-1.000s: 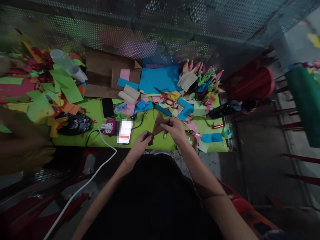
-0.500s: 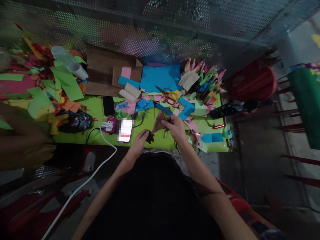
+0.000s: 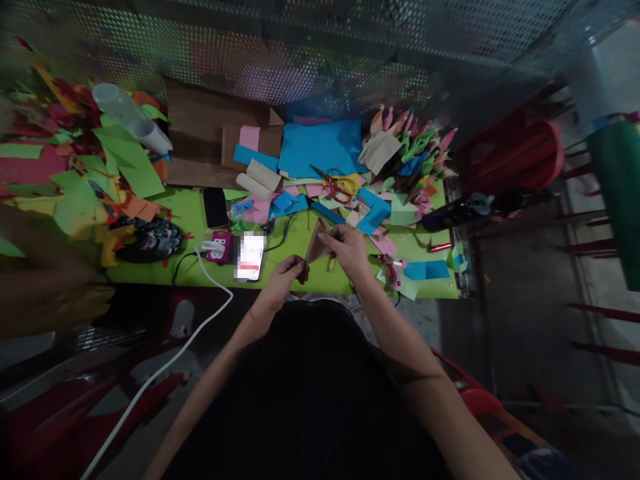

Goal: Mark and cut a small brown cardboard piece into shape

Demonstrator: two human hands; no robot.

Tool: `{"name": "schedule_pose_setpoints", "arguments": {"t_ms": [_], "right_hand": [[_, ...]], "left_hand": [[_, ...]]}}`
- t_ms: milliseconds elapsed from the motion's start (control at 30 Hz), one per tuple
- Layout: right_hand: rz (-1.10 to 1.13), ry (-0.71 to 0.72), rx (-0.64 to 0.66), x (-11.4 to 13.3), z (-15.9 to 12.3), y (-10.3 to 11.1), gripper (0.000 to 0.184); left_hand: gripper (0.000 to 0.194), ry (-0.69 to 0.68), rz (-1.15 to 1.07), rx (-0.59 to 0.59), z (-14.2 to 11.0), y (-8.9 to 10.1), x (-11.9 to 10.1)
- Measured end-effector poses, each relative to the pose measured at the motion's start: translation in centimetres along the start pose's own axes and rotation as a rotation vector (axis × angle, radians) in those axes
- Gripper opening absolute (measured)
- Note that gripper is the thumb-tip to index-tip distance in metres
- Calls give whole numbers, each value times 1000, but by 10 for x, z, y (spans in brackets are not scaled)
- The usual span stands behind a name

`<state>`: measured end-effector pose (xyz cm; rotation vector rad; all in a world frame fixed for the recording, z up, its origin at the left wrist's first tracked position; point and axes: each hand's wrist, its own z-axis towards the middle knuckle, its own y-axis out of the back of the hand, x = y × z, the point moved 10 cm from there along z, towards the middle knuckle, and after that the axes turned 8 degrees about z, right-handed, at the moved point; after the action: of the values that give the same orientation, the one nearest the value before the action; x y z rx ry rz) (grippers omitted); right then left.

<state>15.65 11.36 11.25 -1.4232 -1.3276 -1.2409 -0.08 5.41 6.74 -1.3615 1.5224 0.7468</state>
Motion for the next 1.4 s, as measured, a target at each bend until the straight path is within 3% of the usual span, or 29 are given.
{"name": "schedule_pose_setpoints", "arguments": {"t_ms": [233, 533, 733, 900, 1133, 1400], "right_hand": [[-57, 23, 36, 9, -3, -5, 44], [-34, -23, 135, 2, -5, -13, 42], [-42, 3, 113, 2, -9, -12, 40], [-49, 2, 138, 1, -11, -16, 36], [89, -170, 274, -19, -14, -32, 38], [71, -45, 43, -15, 9, -5, 33]], "left_hand": [[31, 12, 39, 18, 1, -1, -1], [33, 6, 33, 19, 9, -4, -2], [35, 9, 39, 38, 10, -5, -6], [34, -8, 38, -27, 14, -2, -9], [26, -10, 223, -13, 10, -3, -7], [28, 2, 209, 74, 8, -6, -1]]}}
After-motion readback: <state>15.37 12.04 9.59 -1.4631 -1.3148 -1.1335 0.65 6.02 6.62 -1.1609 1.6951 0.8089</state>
